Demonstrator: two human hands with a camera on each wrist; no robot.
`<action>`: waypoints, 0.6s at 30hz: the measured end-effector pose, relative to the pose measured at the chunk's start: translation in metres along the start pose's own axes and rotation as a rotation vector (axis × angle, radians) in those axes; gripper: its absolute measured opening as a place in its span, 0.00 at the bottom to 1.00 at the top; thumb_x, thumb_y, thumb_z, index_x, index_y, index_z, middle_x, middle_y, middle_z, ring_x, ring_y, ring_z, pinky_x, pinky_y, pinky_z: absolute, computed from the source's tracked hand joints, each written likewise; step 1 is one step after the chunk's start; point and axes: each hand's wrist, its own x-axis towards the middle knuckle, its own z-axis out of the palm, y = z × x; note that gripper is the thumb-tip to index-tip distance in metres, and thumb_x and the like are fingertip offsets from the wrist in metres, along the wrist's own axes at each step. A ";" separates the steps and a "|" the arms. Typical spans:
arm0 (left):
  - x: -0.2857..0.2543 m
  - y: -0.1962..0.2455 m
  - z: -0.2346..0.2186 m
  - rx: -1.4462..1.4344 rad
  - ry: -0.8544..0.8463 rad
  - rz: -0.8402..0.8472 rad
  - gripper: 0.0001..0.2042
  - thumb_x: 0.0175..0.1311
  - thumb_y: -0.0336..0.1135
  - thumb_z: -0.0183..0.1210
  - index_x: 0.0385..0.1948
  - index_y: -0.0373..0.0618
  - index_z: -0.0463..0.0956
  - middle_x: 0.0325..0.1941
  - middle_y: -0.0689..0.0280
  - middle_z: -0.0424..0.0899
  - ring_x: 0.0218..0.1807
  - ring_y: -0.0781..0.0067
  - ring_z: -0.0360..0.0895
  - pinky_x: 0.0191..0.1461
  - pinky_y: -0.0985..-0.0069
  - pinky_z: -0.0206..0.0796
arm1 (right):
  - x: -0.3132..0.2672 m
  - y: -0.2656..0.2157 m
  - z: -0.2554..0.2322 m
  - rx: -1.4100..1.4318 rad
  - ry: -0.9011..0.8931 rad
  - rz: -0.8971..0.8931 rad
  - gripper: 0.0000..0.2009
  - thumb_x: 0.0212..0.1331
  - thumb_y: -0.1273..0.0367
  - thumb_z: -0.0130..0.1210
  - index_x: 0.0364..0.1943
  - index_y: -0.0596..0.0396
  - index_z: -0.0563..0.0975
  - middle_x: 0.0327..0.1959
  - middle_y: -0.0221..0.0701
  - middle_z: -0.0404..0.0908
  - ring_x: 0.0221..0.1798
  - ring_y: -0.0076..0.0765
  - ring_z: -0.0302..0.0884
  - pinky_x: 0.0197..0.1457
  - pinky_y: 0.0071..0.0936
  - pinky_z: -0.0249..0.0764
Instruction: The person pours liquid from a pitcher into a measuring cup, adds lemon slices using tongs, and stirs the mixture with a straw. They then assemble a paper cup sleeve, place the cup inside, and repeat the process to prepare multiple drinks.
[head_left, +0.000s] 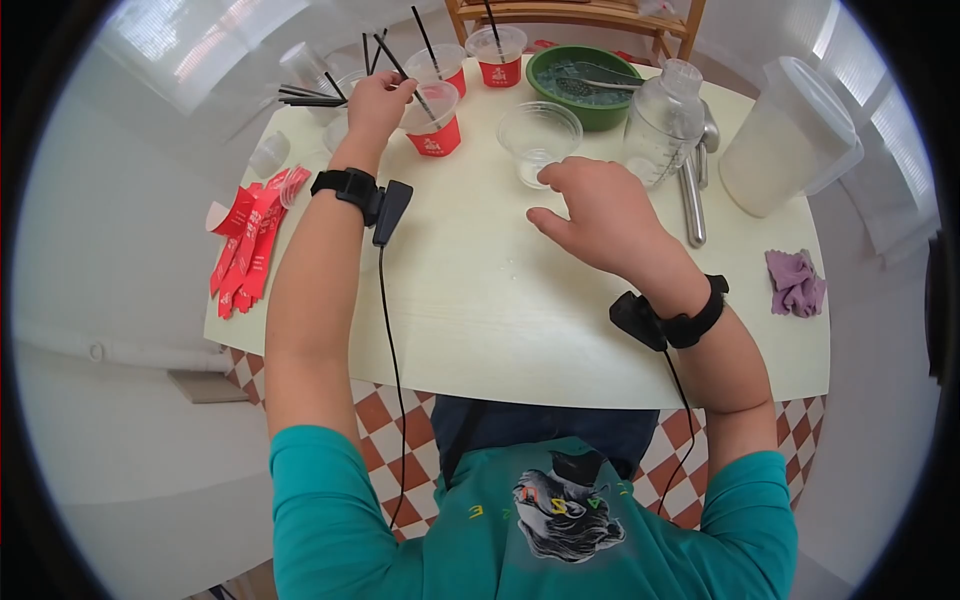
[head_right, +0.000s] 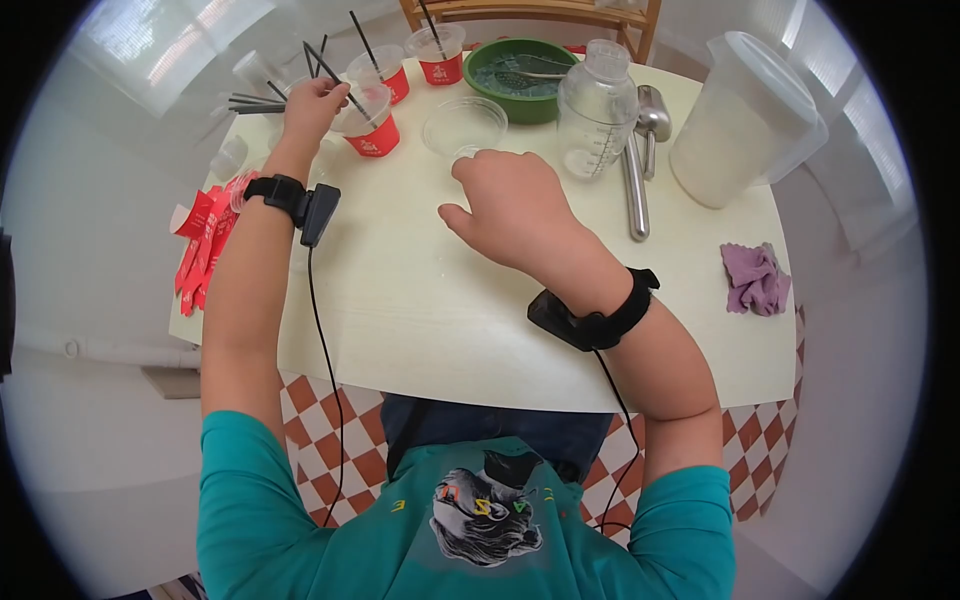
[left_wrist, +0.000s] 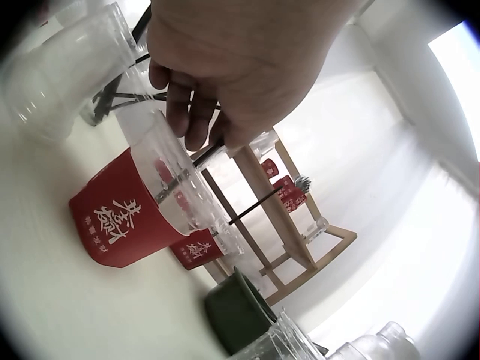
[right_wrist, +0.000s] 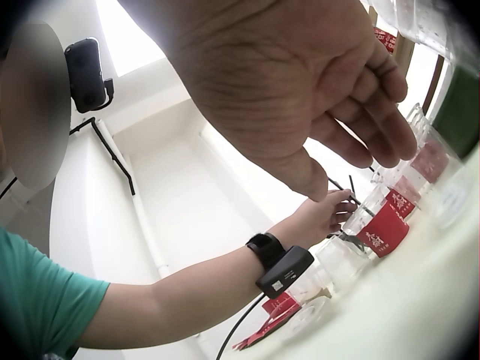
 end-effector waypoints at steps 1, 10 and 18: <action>-0.004 0.003 0.000 -0.015 -0.035 0.001 0.14 0.56 0.40 0.62 0.34 0.36 0.82 0.29 0.62 0.85 0.32 0.73 0.80 0.39 0.76 0.70 | 0.000 0.000 0.001 -0.001 -0.001 0.000 0.16 0.51 0.62 0.62 0.40 0.59 0.79 0.35 0.40 0.80 0.40 0.48 0.78 0.44 0.40 0.73; -0.076 0.040 -0.019 -0.147 -0.288 0.036 0.12 0.60 0.36 0.60 0.32 0.33 0.80 0.27 0.66 0.82 0.31 0.78 0.75 0.37 0.78 0.67 | -0.003 -0.008 0.007 0.214 0.100 -0.114 0.15 0.52 0.63 0.60 0.39 0.59 0.78 0.37 0.38 0.77 0.39 0.46 0.76 0.42 0.39 0.73; -0.140 0.080 -0.014 -0.369 -0.450 0.043 0.10 0.61 0.32 0.59 0.36 0.33 0.80 0.29 0.66 0.82 0.33 0.81 0.75 0.39 0.81 0.68 | -0.004 -0.015 0.017 0.245 0.210 -0.167 0.27 0.43 0.62 0.68 0.48 0.59 0.75 0.49 0.39 0.75 0.51 0.47 0.72 0.55 0.36 0.71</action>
